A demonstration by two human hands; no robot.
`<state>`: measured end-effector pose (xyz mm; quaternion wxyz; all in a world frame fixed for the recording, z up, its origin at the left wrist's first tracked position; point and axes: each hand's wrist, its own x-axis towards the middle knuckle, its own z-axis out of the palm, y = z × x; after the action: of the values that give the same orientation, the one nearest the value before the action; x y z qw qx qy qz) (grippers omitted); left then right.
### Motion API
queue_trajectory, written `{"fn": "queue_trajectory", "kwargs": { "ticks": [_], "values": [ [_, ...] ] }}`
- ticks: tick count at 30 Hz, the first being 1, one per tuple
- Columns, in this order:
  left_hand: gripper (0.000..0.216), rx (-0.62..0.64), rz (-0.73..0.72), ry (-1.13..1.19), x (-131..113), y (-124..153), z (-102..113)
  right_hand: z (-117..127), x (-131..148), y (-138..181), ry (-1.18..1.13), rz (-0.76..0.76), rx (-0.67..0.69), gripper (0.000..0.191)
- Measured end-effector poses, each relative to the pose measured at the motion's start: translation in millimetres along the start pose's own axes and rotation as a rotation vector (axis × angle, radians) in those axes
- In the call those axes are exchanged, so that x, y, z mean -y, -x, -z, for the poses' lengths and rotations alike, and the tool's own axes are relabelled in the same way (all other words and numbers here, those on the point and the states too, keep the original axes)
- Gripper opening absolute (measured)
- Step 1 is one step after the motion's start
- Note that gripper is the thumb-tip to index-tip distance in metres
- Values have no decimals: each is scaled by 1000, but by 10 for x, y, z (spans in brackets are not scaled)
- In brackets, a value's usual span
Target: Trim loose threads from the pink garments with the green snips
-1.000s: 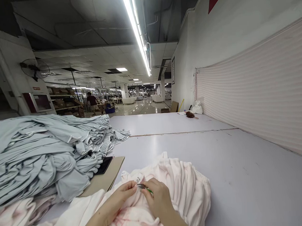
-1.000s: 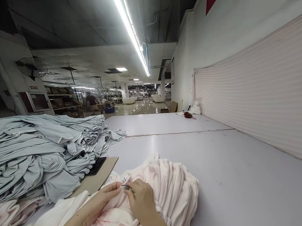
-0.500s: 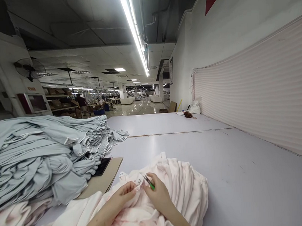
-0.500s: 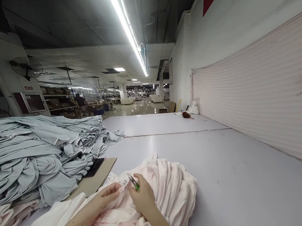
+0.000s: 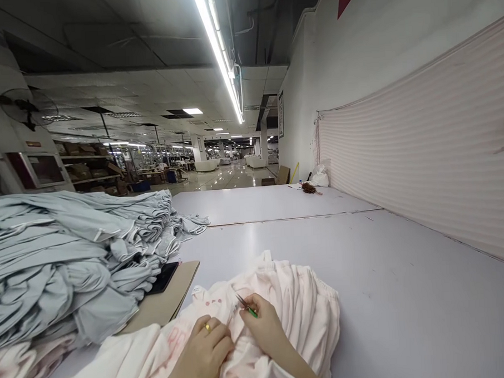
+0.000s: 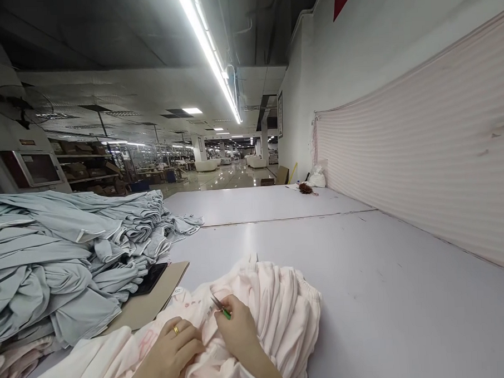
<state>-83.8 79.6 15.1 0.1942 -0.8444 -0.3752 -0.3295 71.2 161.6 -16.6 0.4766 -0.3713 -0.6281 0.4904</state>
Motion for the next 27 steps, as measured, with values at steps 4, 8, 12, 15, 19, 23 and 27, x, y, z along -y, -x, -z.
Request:
{"fn": "queue_trajectory", "kwargs": {
  "ticks": [4, 8, 12, 15, 19, 23, 27],
  "values": [
    [25, 88, 274, 164, 1, -4, 56, 4, 3, 0, -32, 1, -12, 12],
    [24, 54, 933, 324, 135, -10, 18, 28, 23, 53, -24, 7, -4, 14],
    [25, 108, 1070, 373, 202, -29, -90, 5, 137, 110, 48, 77, -62, 11],
    [17, 87, 1020, 414, 148, -35, -134, -43, 228, 103, 135, 166, -92, 16],
    [13, 39, 1021, 483, 96, -41, -114, -86, 219, 72, 232, 137, -40, 15],
    [22, 29, 1080, 637, 142, -79, -51, -54, 139, 110, 358, 186, -105, 19],
    [30, 1, 1163, 820, 172, -129, 14, -35, 170, 173, 548, 280, -95, 21]
  ]
}}
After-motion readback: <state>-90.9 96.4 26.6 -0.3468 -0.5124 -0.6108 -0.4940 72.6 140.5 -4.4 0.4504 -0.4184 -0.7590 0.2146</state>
